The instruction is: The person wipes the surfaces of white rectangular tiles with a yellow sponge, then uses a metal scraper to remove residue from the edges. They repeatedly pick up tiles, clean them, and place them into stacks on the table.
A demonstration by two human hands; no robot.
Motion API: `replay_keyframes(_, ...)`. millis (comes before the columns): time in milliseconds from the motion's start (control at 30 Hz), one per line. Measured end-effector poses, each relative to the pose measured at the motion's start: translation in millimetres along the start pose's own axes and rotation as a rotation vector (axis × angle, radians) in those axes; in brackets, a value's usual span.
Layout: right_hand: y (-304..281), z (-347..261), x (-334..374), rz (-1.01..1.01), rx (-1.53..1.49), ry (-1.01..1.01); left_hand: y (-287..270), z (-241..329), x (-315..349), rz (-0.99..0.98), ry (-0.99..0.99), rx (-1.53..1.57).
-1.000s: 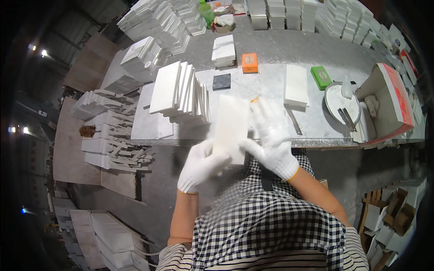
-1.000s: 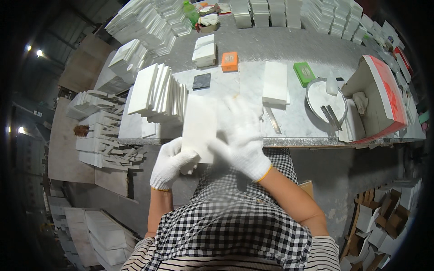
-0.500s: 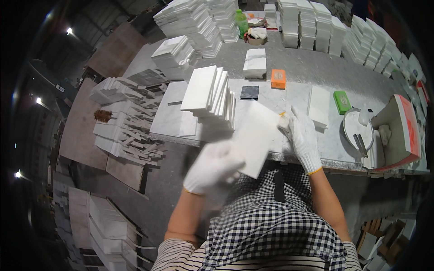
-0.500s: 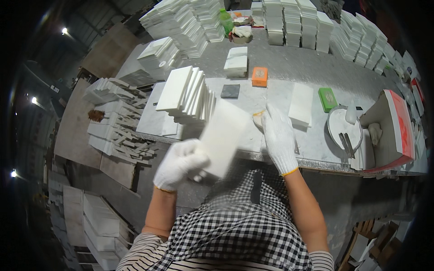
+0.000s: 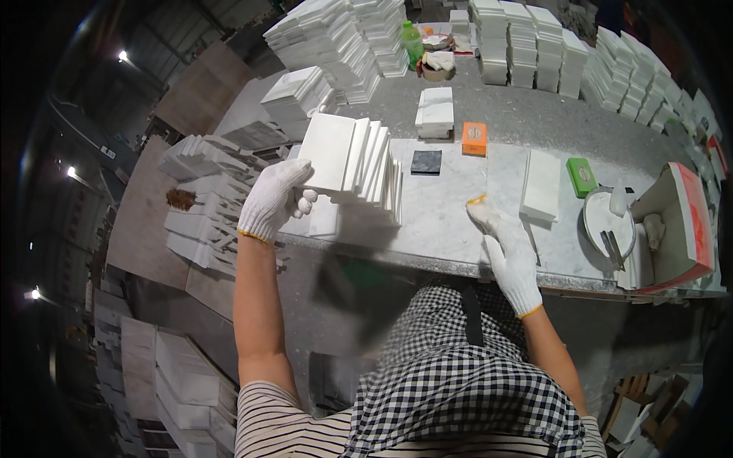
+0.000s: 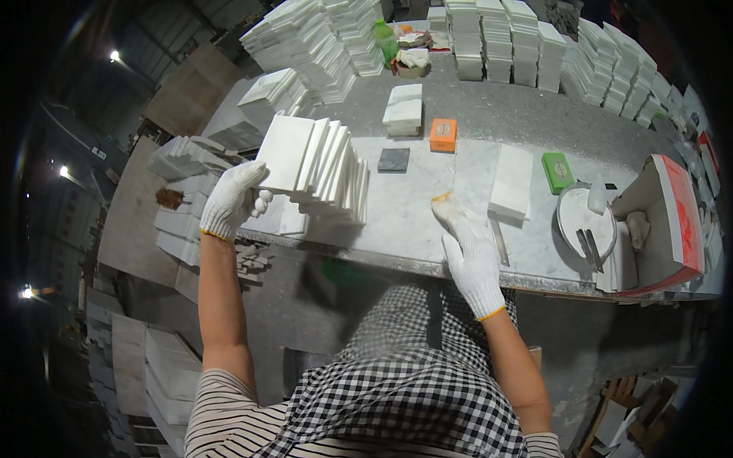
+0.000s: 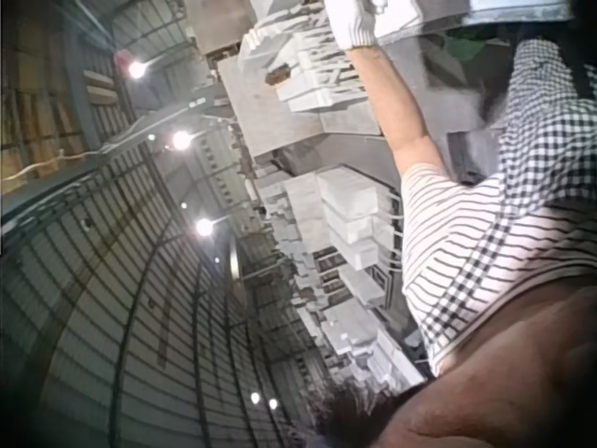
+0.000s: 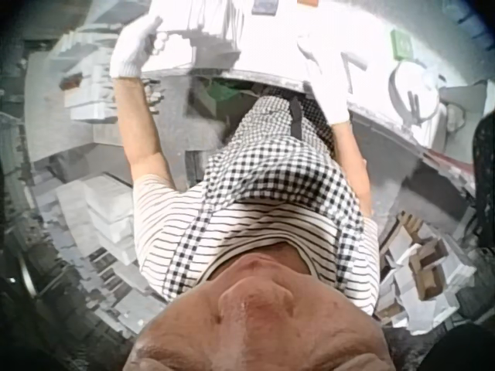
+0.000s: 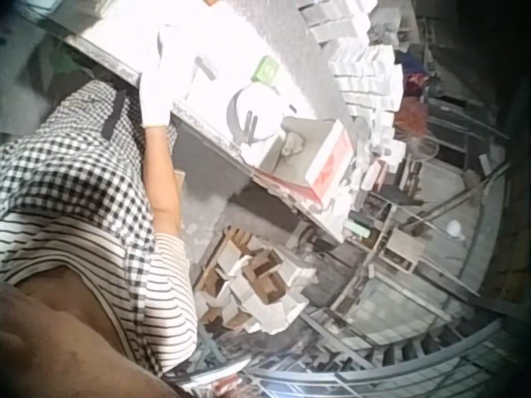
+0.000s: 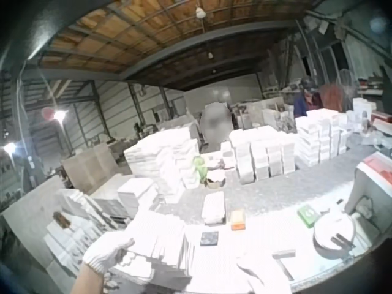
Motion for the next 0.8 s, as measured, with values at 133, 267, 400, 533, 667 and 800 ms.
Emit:
replay_keyframes(133, 3, 3, 2, -0.031, 0.067, 0.017, 1, -4, 0, 0.018, -0.023, -0.003)
replay_keyframes(267, 6, 3, 0, 0.007, 0.101, -0.039, 0, -3, -3, -0.041, -0.012, 0.015)
replay_keyframes(400, 11, 13, 4, 0.0, 0.156, -0.019, 5, -2, -5, -0.071, -0.038, 0.001)
replay_keyframes(533, 9, 12, 4, 0.025, 0.153, -0.05, 19, 12, 1, -0.107, -0.042, -0.347)
replay_keyframes(667, 3, -1, 2, 0.04, 0.098, -0.062, 17, 11, 1, 0.052, 0.116, -0.87)
replay_keyframes(800, 8, 36, 11, 0.093, -0.049, 0.201, 18, 13, 9, 0.34, 0.544, -1.146)
Point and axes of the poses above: each hand's wrist, its own x-axis away from the middle knuckle, its own y-axis out of the palm, z = x × y, the point moved 4 cm from there along -x, towards the middle knuckle, and after that the axes turned 8 degrees about y, right-handed, at the moved point
